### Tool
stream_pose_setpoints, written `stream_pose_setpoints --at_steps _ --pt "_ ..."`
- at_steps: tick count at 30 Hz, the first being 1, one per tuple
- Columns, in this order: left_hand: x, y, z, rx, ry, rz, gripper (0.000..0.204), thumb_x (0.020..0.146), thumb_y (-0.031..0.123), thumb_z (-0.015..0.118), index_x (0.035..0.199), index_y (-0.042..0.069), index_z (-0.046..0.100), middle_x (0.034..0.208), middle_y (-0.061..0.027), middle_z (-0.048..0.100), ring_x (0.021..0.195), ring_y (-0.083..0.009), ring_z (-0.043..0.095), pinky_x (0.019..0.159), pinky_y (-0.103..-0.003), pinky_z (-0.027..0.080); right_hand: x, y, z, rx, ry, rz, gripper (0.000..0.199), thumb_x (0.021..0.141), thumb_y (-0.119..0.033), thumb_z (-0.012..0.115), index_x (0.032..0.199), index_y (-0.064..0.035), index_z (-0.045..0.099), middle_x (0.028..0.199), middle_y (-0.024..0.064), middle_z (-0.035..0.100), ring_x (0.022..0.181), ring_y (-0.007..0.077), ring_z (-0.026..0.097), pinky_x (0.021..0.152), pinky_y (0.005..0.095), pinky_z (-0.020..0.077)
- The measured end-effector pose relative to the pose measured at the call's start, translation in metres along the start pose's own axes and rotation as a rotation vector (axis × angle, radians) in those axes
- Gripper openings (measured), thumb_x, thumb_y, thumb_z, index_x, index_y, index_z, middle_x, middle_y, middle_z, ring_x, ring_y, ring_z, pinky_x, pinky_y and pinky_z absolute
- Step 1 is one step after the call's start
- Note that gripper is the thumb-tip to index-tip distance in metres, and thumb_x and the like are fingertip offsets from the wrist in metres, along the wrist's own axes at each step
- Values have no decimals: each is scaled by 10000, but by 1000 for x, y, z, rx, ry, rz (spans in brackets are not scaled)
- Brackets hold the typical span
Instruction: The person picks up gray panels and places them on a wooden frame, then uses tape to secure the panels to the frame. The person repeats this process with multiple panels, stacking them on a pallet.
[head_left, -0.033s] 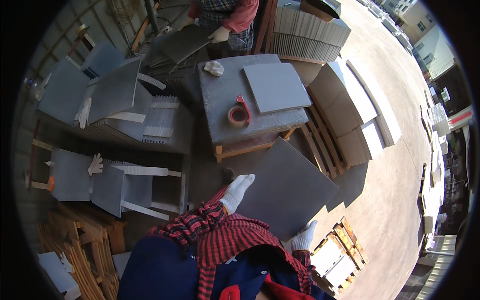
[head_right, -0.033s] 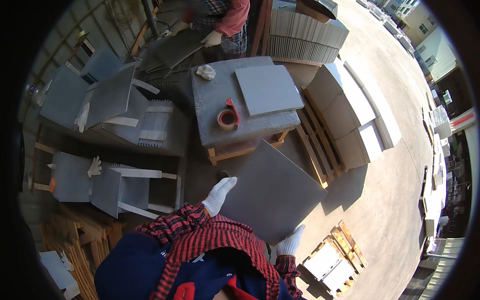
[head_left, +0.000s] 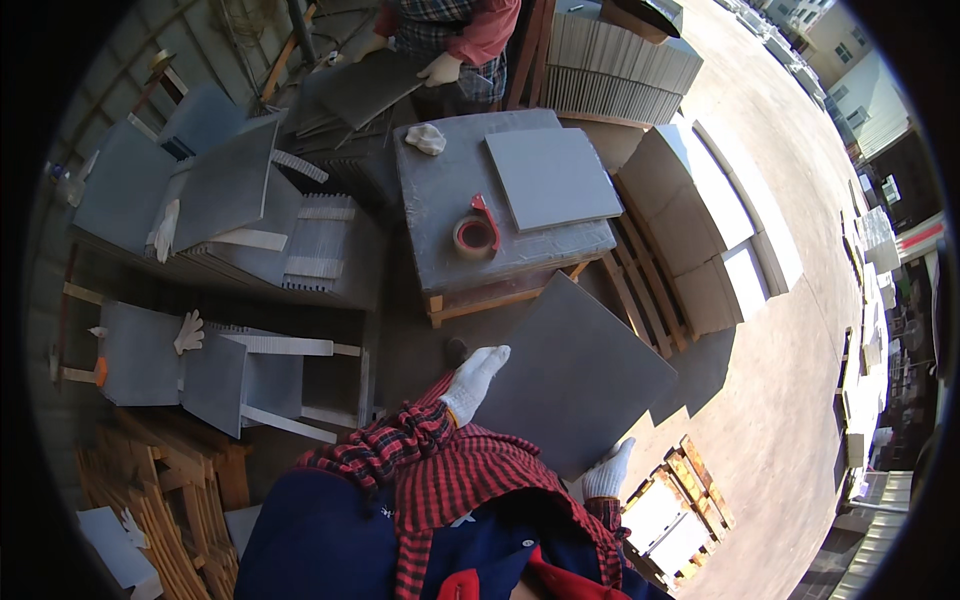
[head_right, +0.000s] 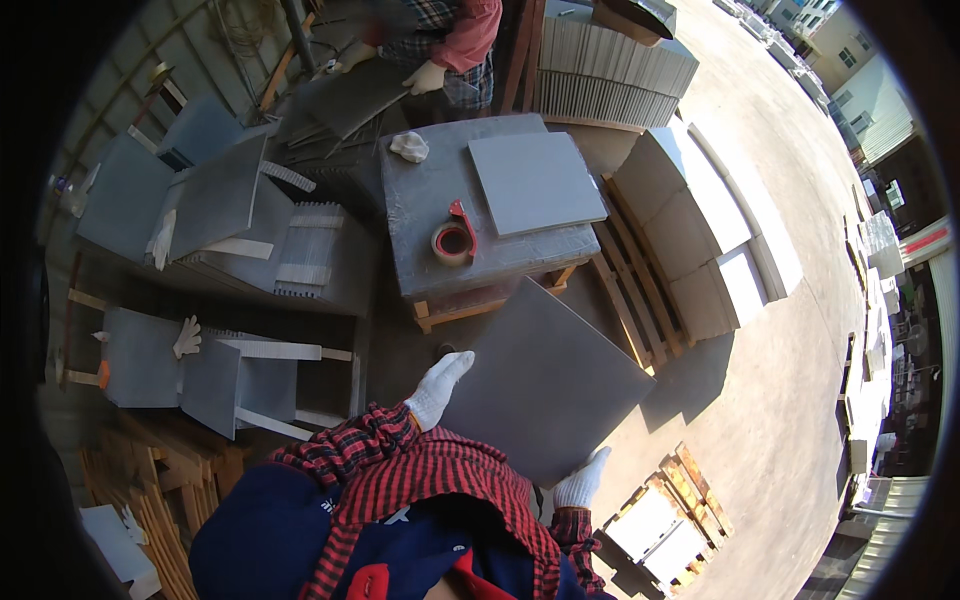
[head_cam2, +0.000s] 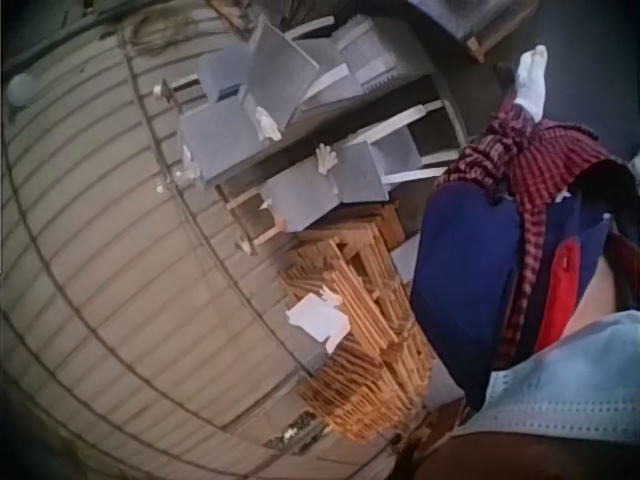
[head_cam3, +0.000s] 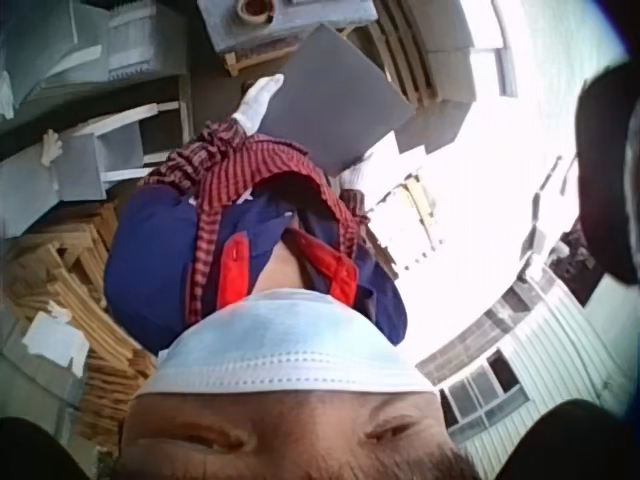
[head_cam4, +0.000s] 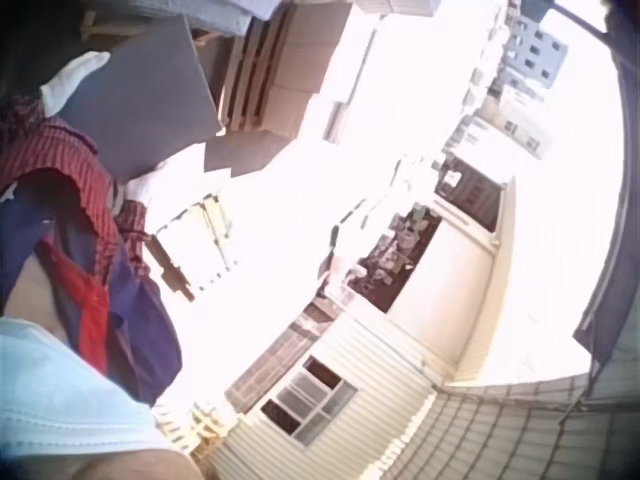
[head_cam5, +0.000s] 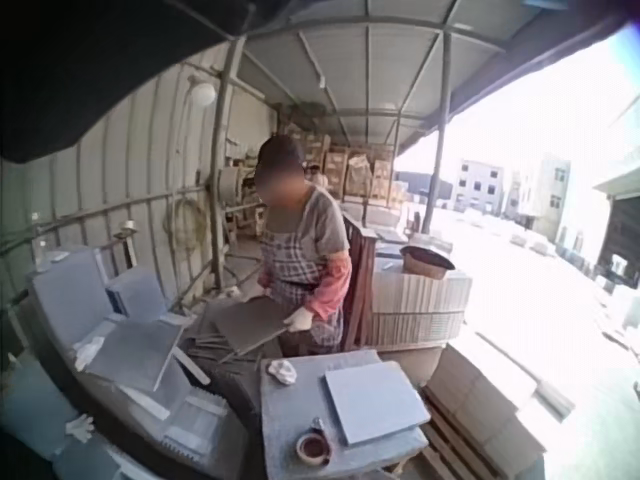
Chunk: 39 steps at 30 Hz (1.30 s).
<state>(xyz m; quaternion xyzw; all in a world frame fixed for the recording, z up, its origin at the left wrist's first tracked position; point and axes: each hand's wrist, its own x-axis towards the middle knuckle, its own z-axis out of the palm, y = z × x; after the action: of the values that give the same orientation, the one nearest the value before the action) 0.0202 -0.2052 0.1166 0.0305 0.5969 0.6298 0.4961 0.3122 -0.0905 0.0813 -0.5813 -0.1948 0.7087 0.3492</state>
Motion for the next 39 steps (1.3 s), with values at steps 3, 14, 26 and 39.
stream_pose_setpoints --at_steps 3,14,26,39 --pt "46 37 3 -22 2 5 636 1007 496 577 1363 -29 536 1270 -74 598 1189 -157 529 1066 -304 380 33 -21 53 54 -25 -2 796 1025 -653 329 1408 17 525 1423 155 561 1324 319 493 1142 413 351" --pt "202 102 17 -522 81 -89 672 1000 461 594 1478 9 458 1500 -81 486 1361 -197 443 1148 -330 325 159 -138 240 -205 -138 -102 775 1038 -627 349 1405 30 537 1375 129 599 1223 258 562 1098 344 397" --pt "305 89 70 -614 447 -45 723 990 496 585 1492 -1 432 1551 -101 436 1447 -212 353 1200 -354 232 315 -218 370 -608 -249 -44 836 1009 -663 405 1418 56 524 1392 104 580 1244 193 517 1121 308 329" --pt "392 127 79 -598 692 31 625 969 448 653 1419 31 535 1390 -71 575 1244 -176 545 1056 -323 439 420 -217 455 -683 -332 11 853 975 -669 485 1443 44 504 1437 100 545 1245 194 509 1107 320 341"
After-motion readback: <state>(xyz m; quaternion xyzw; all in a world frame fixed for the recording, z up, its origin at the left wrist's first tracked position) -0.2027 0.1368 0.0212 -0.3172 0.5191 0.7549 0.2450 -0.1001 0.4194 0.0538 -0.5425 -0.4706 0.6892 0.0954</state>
